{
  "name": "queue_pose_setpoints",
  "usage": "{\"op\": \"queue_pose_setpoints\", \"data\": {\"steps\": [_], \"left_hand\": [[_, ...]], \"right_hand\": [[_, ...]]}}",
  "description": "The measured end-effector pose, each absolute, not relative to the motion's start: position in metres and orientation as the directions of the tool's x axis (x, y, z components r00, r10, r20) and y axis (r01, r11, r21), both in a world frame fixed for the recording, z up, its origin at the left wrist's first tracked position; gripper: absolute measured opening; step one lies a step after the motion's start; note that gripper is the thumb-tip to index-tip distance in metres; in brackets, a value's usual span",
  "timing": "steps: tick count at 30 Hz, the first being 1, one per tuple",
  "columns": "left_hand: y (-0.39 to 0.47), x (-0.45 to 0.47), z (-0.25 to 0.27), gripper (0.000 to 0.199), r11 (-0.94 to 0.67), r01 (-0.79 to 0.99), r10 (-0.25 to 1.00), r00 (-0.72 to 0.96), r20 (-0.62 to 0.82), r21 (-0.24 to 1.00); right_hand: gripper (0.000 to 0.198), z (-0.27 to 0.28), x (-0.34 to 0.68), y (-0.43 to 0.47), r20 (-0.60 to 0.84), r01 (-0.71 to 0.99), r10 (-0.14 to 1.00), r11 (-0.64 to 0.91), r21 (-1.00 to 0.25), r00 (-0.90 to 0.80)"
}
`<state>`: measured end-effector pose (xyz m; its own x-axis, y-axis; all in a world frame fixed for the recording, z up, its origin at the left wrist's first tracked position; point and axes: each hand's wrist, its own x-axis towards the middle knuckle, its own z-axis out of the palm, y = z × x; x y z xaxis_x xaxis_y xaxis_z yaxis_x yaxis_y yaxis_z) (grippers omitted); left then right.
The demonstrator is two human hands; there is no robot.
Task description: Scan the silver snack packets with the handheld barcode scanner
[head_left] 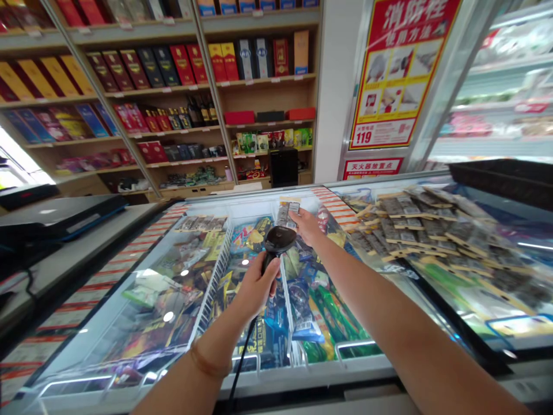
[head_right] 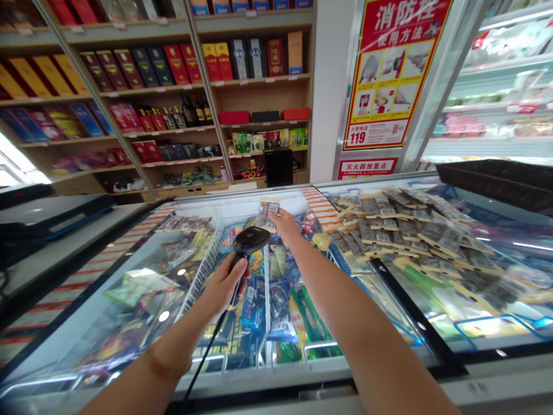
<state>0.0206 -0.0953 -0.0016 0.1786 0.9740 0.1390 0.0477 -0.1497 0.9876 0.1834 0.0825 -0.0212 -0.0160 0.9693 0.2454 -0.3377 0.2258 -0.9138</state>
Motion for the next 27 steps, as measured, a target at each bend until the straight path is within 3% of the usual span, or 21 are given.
{"op": "queue_pose_setpoints", "data": {"steps": [9,16,19,23,27], "left_hand": [[-0.095,0.019,-0.003,0.050,-0.149,0.062,0.974,0.179,0.136,0.987],[-0.093,0.020,-0.005,0.051,-0.136,0.059,0.978,0.165,0.124,0.989],[-0.091,0.020,-0.006,0.051,-0.126,0.061,0.982,0.148,0.115,0.990],[-0.087,0.009,0.012,0.051,-0.113,0.067,0.994,0.010,0.113,0.991],[-0.082,-0.029,0.047,0.047,-0.142,0.057,0.958,-0.244,0.152,0.988]], "right_hand": [[0.045,-0.019,0.180,0.081,0.255,-0.388,0.967,0.228,-0.893,-0.018],[0.051,-0.022,0.180,0.083,0.258,-0.247,0.966,0.250,-0.936,-0.002],[0.042,-0.024,0.185,0.085,0.266,-0.052,0.961,0.270,-0.961,0.079],[0.030,-0.023,0.189,0.083,0.251,0.292,0.940,0.180,-0.939,0.231],[0.019,-0.013,0.172,0.081,0.079,0.165,0.981,0.049,-0.985,0.180]]}}
